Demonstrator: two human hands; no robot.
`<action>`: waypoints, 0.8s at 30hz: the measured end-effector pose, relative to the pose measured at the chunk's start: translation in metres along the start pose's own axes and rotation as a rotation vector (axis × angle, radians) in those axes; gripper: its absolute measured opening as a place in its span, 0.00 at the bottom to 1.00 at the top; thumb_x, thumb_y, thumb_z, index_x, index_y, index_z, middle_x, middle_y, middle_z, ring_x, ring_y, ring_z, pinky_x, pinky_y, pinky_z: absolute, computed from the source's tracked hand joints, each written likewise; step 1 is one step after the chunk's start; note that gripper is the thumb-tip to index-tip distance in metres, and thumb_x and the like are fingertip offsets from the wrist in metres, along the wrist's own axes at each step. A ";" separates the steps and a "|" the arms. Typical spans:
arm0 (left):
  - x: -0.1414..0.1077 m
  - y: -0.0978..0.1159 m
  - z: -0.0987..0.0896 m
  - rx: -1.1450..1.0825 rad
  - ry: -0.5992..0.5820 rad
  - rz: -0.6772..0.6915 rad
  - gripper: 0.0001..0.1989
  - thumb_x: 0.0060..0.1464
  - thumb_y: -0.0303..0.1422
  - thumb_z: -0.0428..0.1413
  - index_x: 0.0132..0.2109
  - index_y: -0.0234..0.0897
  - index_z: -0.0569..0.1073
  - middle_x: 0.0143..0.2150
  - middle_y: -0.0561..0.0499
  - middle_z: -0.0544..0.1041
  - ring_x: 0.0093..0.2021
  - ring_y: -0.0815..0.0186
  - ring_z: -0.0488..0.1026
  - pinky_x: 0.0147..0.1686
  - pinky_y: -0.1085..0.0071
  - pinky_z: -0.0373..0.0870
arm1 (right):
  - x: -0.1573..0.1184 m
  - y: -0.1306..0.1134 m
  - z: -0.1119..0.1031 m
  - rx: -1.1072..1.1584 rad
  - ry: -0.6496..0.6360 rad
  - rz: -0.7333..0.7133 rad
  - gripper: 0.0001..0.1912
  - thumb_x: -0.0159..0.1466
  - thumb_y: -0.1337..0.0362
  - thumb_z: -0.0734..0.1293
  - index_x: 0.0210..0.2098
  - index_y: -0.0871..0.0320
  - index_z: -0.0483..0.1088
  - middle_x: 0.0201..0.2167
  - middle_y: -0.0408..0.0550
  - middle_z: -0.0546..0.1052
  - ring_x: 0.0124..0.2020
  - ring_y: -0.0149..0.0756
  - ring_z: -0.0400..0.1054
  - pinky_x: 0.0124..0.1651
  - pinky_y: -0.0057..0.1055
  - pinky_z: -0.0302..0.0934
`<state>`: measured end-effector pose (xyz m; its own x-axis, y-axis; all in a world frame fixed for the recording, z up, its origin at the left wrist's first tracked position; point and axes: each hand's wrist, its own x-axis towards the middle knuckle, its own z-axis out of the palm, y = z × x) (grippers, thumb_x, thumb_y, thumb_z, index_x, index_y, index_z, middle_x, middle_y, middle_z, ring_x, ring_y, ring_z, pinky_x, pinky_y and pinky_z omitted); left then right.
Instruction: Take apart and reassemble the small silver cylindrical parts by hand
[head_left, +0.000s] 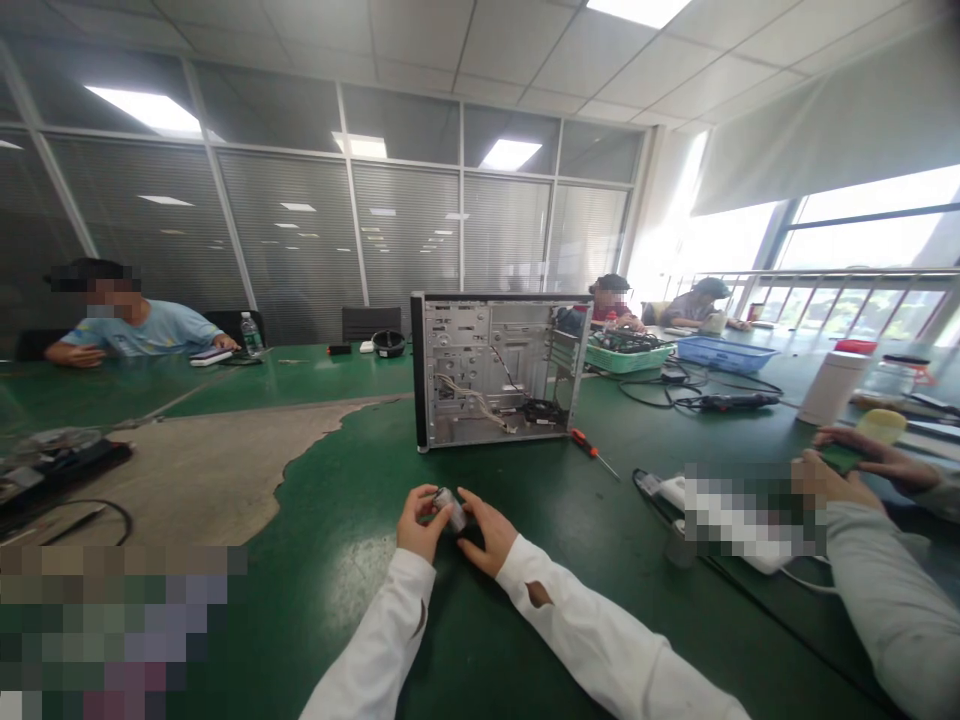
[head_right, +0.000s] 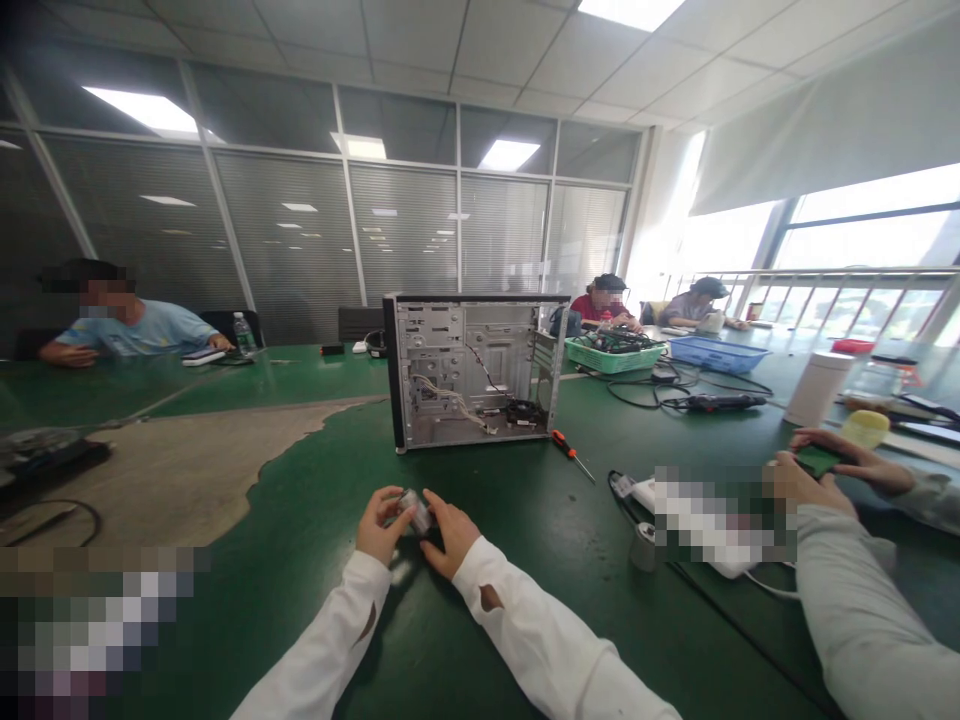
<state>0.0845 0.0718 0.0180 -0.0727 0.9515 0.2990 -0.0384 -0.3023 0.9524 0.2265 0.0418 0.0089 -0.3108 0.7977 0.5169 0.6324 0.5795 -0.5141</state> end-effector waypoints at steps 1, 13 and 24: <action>0.002 -0.002 -0.001 -0.064 -0.006 -0.029 0.19 0.32 0.31 0.60 0.35 0.37 0.64 0.26 0.53 0.72 0.25 0.71 0.67 0.26 0.76 0.62 | 0.000 0.000 0.000 0.008 0.010 -0.007 0.37 0.48 0.68 0.62 0.55 0.59 0.44 0.40 0.50 0.66 0.40 0.36 0.61 0.44 0.35 0.57; -0.001 -0.002 0.001 -0.598 -0.128 -0.415 0.22 0.32 0.32 0.62 0.36 0.38 0.62 0.24 0.53 0.73 0.23 0.69 0.70 0.23 0.75 0.66 | -0.003 -0.011 -0.003 0.075 0.149 -0.089 0.34 0.47 0.67 0.63 0.53 0.58 0.48 0.36 0.48 0.67 0.35 0.34 0.63 0.40 0.33 0.61; -0.006 0.006 0.003 -0.634 -0.145 -0.531 0.13 0.38 0.32 0.59 0.32 0.37 0.63 0.21 0.54 0.71 0.20 0.72 0.69 0.20 0.78 0.65 | -0.001 -0.015 -0.004 0.019 0.237 -0.169 0.19 0.54 0.68 0.59 0.46 0.58 0.57 0.31 0.49 0.67 0.30 0.32 0.61 0.33 0.30 0.60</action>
<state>0.0878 0.0645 0.0218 0.2407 0.9613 -0.1338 -0.5876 0.2540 0.7683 0.2199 0.0316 0.0188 -0.2343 0.6294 0.7409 0.5716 0.7056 -0.4187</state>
